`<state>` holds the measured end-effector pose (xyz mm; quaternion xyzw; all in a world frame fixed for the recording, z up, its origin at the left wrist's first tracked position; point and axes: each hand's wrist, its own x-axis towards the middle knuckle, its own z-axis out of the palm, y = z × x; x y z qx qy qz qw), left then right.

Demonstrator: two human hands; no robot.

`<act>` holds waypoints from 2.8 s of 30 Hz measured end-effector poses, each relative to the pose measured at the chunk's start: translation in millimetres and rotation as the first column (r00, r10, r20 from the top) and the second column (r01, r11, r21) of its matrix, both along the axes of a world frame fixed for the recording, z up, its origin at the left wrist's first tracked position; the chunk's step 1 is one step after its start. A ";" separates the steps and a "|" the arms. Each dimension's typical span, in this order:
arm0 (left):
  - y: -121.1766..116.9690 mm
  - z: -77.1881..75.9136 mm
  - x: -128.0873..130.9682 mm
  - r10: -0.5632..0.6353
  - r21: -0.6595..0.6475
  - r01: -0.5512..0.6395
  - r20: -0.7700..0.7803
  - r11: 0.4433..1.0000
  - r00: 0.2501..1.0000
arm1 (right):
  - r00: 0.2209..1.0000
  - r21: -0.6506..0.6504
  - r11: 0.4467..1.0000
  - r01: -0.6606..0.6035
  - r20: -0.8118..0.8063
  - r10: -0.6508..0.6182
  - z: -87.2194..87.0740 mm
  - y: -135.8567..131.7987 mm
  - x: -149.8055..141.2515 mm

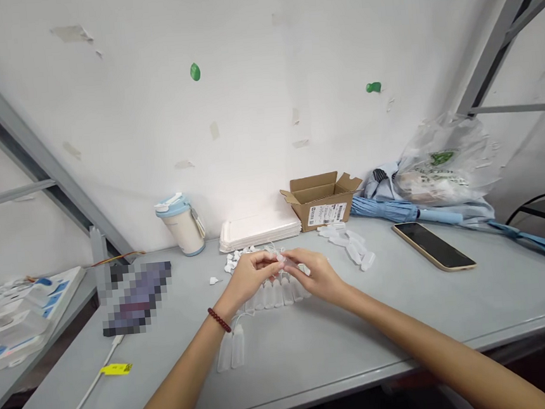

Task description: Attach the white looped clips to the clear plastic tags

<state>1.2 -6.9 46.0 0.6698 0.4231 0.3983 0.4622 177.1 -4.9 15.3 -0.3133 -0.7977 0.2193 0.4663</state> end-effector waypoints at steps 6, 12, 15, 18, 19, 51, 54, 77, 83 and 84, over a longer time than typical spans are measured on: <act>-2.9 7.3 0.0 0.084 0.046 -0.084 0.012 0.995 0.996 | 0.898 -0.554 0.775 -0.303 -0.439 0.038 13.8 -5.2 -3.8; -9.1 5.5 2.6 0.137 0.392 -0.070 -0.145 0.917 0.980 | 0.783 -0.607 0.614 -0.504 -0.622 0.027 16.1 -4.2 -2.8; -12.5 3.7 5.7 0.152 0.529 0.029 -0.295 0.848 0.944 | 0.761 -0.619 0.577 -0.534 -0.649 0.008 16.1 -3.1 -1.8; -13.5 1.1 7.4 0.160 0.591 0.104 -0.376 0.800 0.913 | 0.751 -0.622 0.556 -0.551 -0.660 0.007 15.6 -1.9 -0.9; -13.2 0.1 7.6 0.162 0.600 0.113 -0.384 0.792 0.909 | 0.749 -0.621 0.554 -0.555 -0.662 0.008 15.0 -1.3 -0.7; -52.9 0.0 -16.8 0.194 0.535 0.094 -0.457 0.840 0.868 | 0.991 -0.425 0.897 -0.124 -0.013 0.131 9.6 -29.1 -13.8; -74.1 -1.8 -34.7 0.165 0.452 0.098 -0.507 0.887 0.846 | 0.972 -0.333 0.933 -0.138 0.134 0.192 9.2 -38.9 -19.0; -101.0 -25.5 -74.5 0.056 0.265 0.145 -0.625 0.953 0.778 | 0.710 0.004 0.959 -0.282 0.674 0.206 -17.9 -63.0 -37.5; -99.1 -26.1 -74.6 0.027 0.267 0.182 -0.626 0.946 0.779 | 0.718 0.048 0.955 -0.292 0.671 0.185 -19.1 -64.4 -38.1; -98.8 -26.4 -74.7 0.023 0.264 0.186 -0.628 0.946 0.778 | 0.719 0.050 0.955 -0.291 0.670 0.184 -19.4 -64.4 -38.1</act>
